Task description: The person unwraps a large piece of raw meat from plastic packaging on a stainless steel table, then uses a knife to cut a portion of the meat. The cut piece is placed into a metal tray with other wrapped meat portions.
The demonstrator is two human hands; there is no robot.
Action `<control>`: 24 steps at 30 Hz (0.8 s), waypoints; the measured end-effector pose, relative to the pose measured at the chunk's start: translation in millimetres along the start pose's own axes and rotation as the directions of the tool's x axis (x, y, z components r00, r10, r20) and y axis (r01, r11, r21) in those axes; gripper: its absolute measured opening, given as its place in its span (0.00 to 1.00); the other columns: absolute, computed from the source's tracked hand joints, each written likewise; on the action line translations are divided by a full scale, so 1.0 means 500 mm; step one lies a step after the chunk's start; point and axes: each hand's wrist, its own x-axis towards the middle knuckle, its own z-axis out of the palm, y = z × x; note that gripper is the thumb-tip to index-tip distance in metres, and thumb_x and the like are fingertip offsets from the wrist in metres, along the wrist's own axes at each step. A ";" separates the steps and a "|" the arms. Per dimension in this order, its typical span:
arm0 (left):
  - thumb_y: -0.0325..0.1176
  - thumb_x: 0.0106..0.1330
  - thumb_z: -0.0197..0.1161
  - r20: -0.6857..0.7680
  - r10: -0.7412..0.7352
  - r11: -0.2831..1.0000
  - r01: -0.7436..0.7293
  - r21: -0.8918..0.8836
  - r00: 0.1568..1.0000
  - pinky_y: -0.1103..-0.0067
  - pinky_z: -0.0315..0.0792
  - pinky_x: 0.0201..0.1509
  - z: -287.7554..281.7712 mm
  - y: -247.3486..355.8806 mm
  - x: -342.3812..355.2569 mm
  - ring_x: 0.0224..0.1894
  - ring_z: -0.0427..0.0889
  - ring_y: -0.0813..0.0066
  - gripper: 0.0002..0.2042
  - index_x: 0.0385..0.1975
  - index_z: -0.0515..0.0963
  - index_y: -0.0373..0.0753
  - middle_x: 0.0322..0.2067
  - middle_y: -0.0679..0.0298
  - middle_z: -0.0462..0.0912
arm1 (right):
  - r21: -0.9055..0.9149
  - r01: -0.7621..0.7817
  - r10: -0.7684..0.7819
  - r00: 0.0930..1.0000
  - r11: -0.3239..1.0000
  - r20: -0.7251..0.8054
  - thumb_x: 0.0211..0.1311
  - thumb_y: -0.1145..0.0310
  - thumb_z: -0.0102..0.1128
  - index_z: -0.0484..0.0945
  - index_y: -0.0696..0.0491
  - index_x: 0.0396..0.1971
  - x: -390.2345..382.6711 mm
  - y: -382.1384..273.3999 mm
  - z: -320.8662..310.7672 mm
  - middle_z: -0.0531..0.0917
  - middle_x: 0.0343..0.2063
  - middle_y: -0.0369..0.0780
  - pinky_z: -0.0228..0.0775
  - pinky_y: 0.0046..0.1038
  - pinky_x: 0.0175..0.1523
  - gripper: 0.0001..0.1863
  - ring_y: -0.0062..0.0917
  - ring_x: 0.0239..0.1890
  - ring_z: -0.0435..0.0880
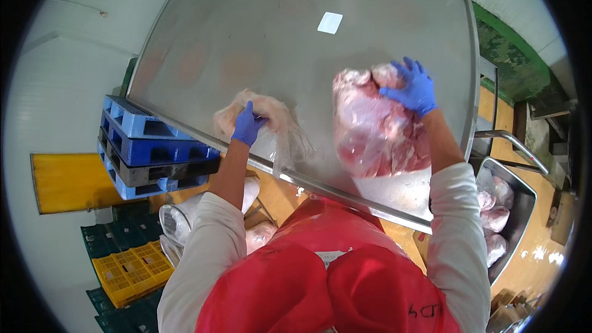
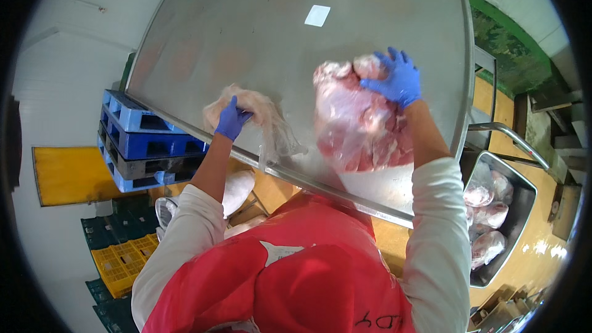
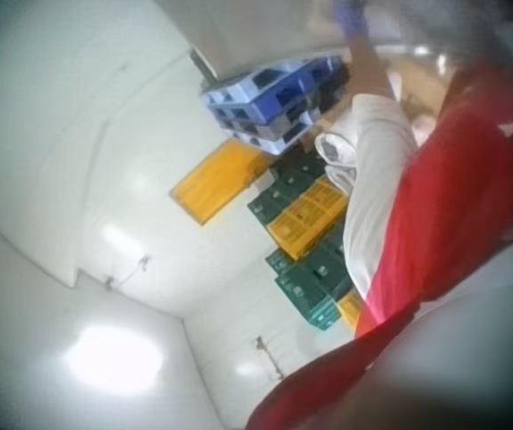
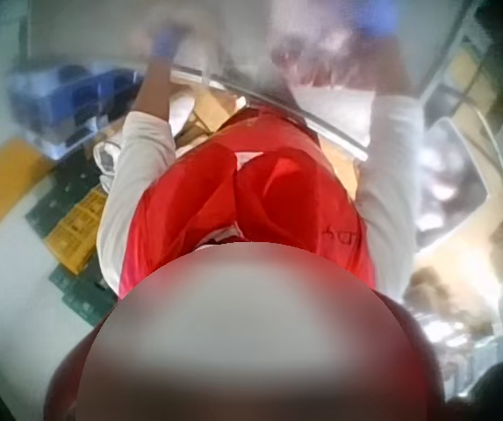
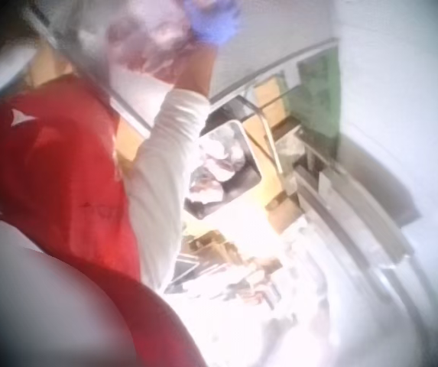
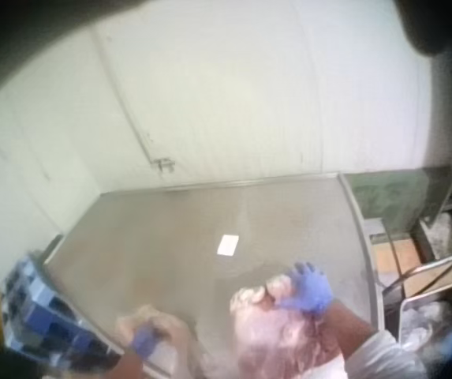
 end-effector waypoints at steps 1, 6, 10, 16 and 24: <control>0.54 0.70 0.60 0.039 0.009 1.000 -0.010 0.008 0.999 0.67 0.75 0.60 0.015 0.012 0.029 0.52 0.80 0.58 0.30 0.64 0.69 0.39 0.55 0.53 0.78 | 0.004 0.011 -0.010 1.000 1.000 -0.026 0.48 0.33 0.68 0.70 0.41 0.67 -0.020 -0.016 0.010 0.66 0.69 0.48 0.52 0.58 0.71 0.46 0.50 0.70 0.61; 0.45 0.69 0.62 0.127 0.486 0.490 -0.390 0.780 0.865 0.71 0.74 0.58 0.190 0.124 0.077 0.52 0.82 0.61 0.21 0.50 0.80 0.32 0.47 0.54 0.85 | -0.037 -0.120 0.114 0.986 0.992 -0.125 0.46 0.38 0.72 0.72 0.40 0.65 -0.142 -0.154 0.016 0.66 0.68 0.50 0.55 0.55 0.69 0.44 0.52 0.70 0.62; 0.46 0.63 0.65 0.333 0.507 0.166 -0.469 0.868 0.795 0.67 0.71 0.63 0.288 0.144 0.202 0.57 0.79 0.56 0.27 0.57 0.76 0.33 0.53 0.48 0.81 | 0.017 -0.197 0.197 0.967 0.980 -0.163 0.46 0.40 0.74 0.73 0.41 0.65 -0.189 -0.184 0.033 0.66 0.68 0.51 0.56 0.54 0.69 0.44 0.53 0.69 0.62; 0.49 0.62 0.65 0.597 0.240 -0.171 -0.572 0.802 0.766 0.62 0.64 0.70 0.451 0.080 0.363 0.70 0.63 0.49 0.35 0.66 0.67 0.36 0.69 0.48 0.63 | 0.075 -0.202 0.211 0.967 0.977 -0.145 0.45 0.42 0.76 0.74 0.45 0.63 -0.223 -0.199 0.024 0.66 0.68 0.54 0.56 0.49 0.71 0.44 0.55 0.69 0.63; 0.55 0.60 0.66 0.636 0.283 -0.351 -0.539 0.765 0.718 0.52 0.59 0.71 0.602 0.080 0.521 0.74 0.51 0.39 0.40 0.73 0.60 0.53 0.76 0.53 0.47 | 0.010 -0.222 0.221 0.961 0.975 -0.169 0.45 0.43 0.76 0.75 0.48 0.63 -0.220 -0.200 0.023 0.68 0.66 0.56 0.57 0.50 0.70 0.44 0.55 0.68 0.65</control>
